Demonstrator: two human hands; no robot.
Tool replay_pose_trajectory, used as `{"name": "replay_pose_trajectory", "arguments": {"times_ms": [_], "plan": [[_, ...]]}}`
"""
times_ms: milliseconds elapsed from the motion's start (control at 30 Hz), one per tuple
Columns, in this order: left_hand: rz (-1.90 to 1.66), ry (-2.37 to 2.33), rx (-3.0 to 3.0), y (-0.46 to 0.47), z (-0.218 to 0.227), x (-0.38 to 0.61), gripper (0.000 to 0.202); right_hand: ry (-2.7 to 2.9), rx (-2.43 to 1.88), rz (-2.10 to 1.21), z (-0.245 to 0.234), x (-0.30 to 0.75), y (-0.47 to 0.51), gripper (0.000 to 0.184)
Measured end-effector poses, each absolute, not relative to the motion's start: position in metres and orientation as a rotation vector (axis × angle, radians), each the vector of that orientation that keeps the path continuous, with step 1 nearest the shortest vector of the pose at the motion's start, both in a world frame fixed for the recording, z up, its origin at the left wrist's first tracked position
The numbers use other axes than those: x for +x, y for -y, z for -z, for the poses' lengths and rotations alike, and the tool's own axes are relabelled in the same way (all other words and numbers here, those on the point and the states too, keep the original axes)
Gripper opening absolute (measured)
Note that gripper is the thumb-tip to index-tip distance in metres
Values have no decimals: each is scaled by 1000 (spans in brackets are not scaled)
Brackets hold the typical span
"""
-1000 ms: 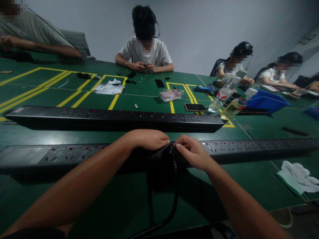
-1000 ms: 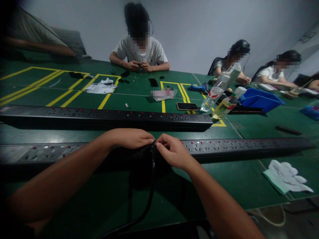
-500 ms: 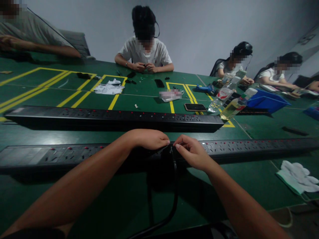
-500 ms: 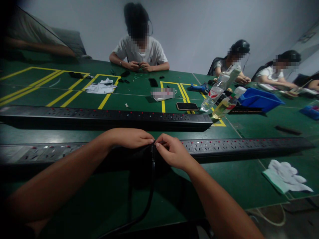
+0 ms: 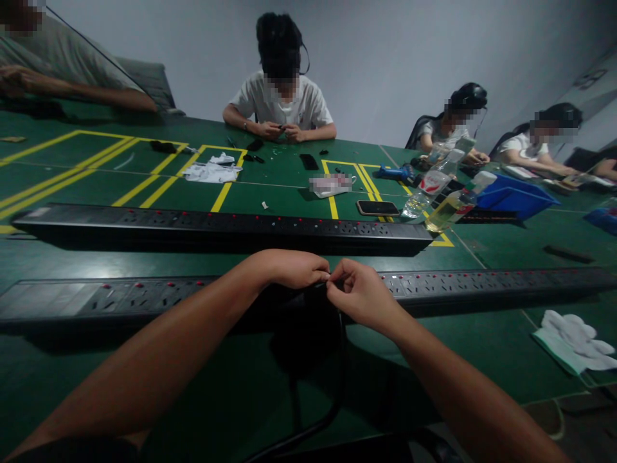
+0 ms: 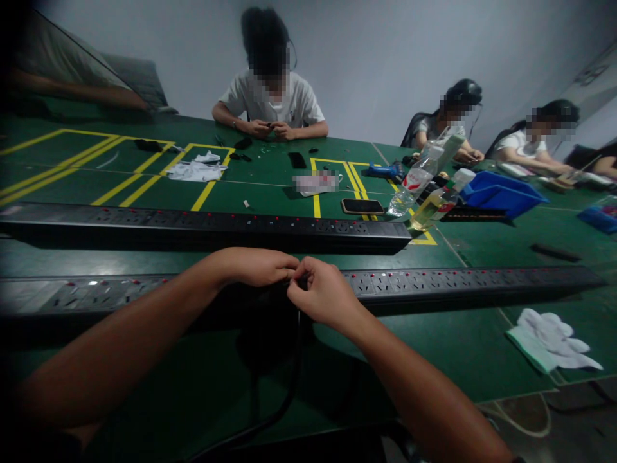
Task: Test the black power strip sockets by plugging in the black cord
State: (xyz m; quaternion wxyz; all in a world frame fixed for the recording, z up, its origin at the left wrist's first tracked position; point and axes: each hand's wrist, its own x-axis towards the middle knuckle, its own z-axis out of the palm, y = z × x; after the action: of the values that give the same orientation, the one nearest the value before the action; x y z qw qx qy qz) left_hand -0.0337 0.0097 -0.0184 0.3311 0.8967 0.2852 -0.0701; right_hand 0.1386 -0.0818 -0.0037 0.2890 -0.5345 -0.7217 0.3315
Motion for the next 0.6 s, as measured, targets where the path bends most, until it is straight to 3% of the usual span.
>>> {"name": "replay_pose_trajectory", "arguments": {"times_ms": [200,600], "plan": [[163,-739,2306,-8,14,-36,33,1754,-1319,-1036,-27,128,89,10],[385,-1374,2482,-5,-4,-38,37,1818,-1356,-1042,8,110,72,8]]}}
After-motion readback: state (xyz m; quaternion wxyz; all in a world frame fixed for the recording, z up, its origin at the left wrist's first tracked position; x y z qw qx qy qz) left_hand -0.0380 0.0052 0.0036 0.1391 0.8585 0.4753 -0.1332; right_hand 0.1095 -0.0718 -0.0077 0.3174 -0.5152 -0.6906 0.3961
